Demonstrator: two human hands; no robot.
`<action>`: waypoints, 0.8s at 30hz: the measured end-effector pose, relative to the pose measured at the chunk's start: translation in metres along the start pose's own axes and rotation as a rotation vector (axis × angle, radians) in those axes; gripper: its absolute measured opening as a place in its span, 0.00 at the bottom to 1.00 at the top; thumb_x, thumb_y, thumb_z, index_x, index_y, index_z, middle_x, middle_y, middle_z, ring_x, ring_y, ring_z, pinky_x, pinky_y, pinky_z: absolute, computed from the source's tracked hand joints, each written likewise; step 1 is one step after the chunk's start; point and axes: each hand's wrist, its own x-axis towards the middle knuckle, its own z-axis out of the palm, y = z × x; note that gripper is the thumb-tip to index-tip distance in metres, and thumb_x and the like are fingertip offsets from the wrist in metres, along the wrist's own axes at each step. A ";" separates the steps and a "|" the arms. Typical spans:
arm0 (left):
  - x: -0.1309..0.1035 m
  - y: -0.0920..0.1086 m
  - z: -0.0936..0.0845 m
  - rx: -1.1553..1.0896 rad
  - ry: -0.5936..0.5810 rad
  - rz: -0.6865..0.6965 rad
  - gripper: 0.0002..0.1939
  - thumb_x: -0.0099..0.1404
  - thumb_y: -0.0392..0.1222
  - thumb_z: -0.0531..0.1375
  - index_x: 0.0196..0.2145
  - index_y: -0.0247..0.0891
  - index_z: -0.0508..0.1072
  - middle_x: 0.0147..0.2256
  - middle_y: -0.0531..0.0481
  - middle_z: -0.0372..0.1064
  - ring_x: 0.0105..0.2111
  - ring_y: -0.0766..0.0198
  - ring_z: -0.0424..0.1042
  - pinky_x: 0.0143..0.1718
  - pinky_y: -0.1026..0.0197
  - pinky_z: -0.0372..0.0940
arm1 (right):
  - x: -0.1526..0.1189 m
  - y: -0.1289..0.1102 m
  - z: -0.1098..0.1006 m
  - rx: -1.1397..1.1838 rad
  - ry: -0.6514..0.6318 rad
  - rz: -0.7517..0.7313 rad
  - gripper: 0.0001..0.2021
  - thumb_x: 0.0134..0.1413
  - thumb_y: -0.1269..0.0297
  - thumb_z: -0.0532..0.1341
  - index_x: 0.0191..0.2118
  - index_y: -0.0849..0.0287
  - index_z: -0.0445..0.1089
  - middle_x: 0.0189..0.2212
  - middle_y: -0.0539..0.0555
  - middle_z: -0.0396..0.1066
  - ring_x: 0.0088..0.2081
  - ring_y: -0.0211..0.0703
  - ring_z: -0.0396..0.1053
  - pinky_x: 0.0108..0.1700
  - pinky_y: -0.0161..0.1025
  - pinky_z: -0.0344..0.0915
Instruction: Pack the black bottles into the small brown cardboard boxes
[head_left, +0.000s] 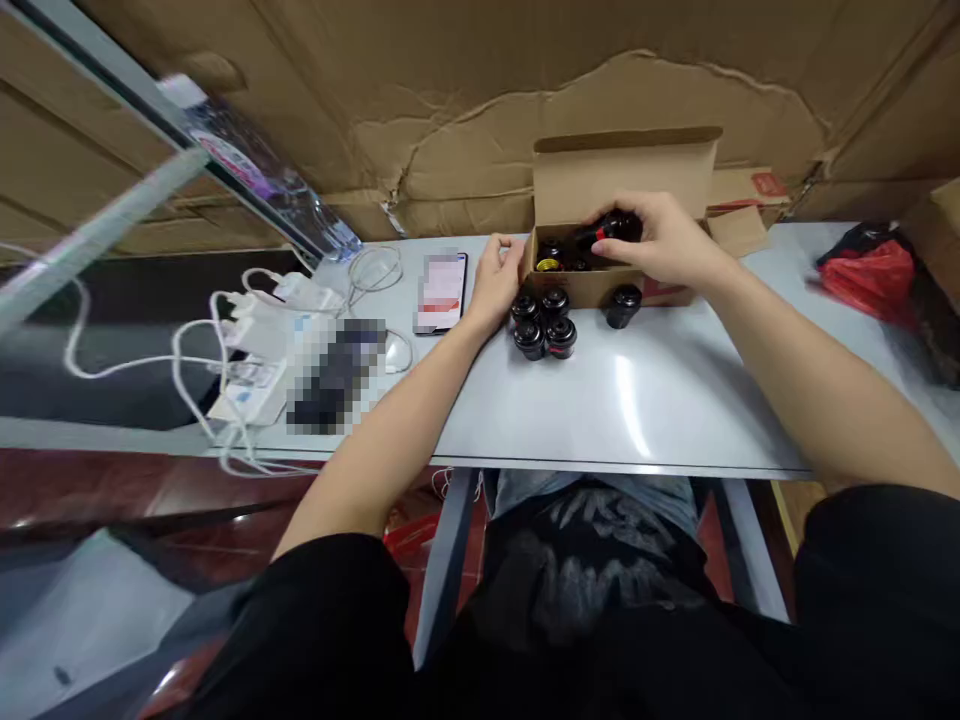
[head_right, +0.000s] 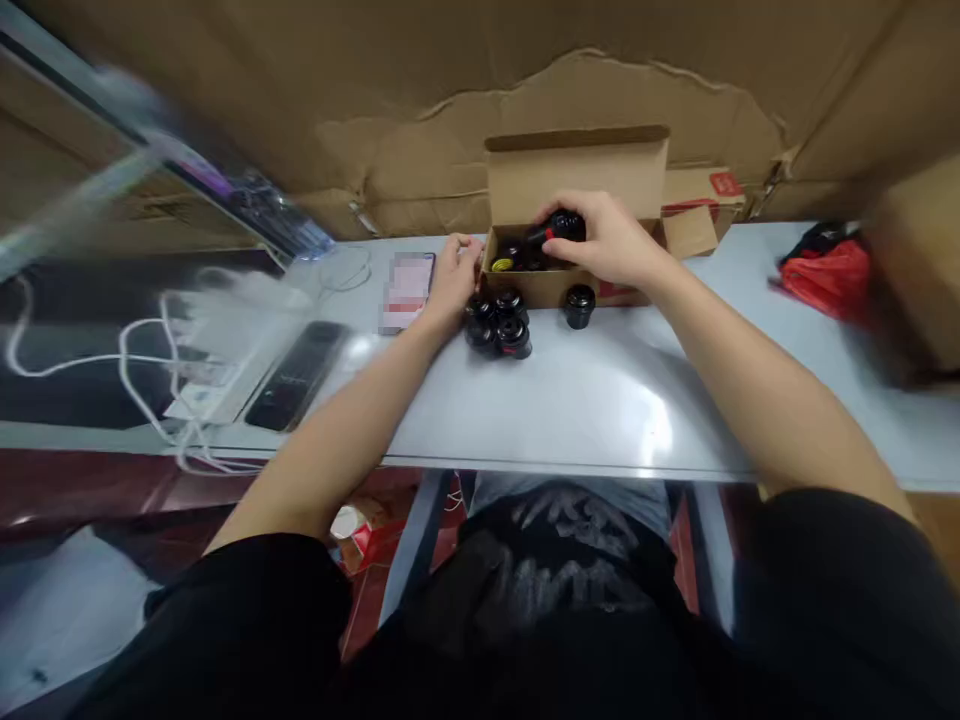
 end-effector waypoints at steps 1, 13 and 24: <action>0.001 0.000 0.000 0.006 0.002 -0.007 0.35 0.84 0.82 0.71 0.46 0.47 0.70 0.30 0.60 0.66 0.27 0.66 0.68 0.30 0.63 0.58 | -0.001 -0.002 0.000 0.001 -0.002 -0.002 0.24 0.60 0.44 0.77 0.59 0.44 0.91 0.62 0.57 0.93 0.65 0.76 0.88 0.78 0.71 0.80; 0.001 0.003 0.000 -0.040 -0.051 -0.031 0.40 0.79 0.88 0.71 0.46 0.49 0.66 0.28 0.62 0.60 0.24 0.66 0.62 0.27 0.60 0.51 | -0.003 -0.009 0.001 -0.044 0.007 0.070 0.26 0.64 0.44 0.77 0.63 0.46 0.91 0.61 0.57 0.93 0.64 0.75 0.87 0.74 0.70 0.83; -0.001 0.009 -0.002 -0.013 -0.072 -0.045 0.40 0.79 0.89 0.70 0.46 0.49 0.65 0.28 0.62 0.60 0.24 0.66 0.59 0.27 0.60 0.50 | -0.004 -0.020 0.000 -0.195 -0.016 0.081 0.20 0.74 0.48 0.72 0.63 0.48 0.90 0.62 0.59 0.93 0.61 0.70 0.88 0.68 0.62 0.84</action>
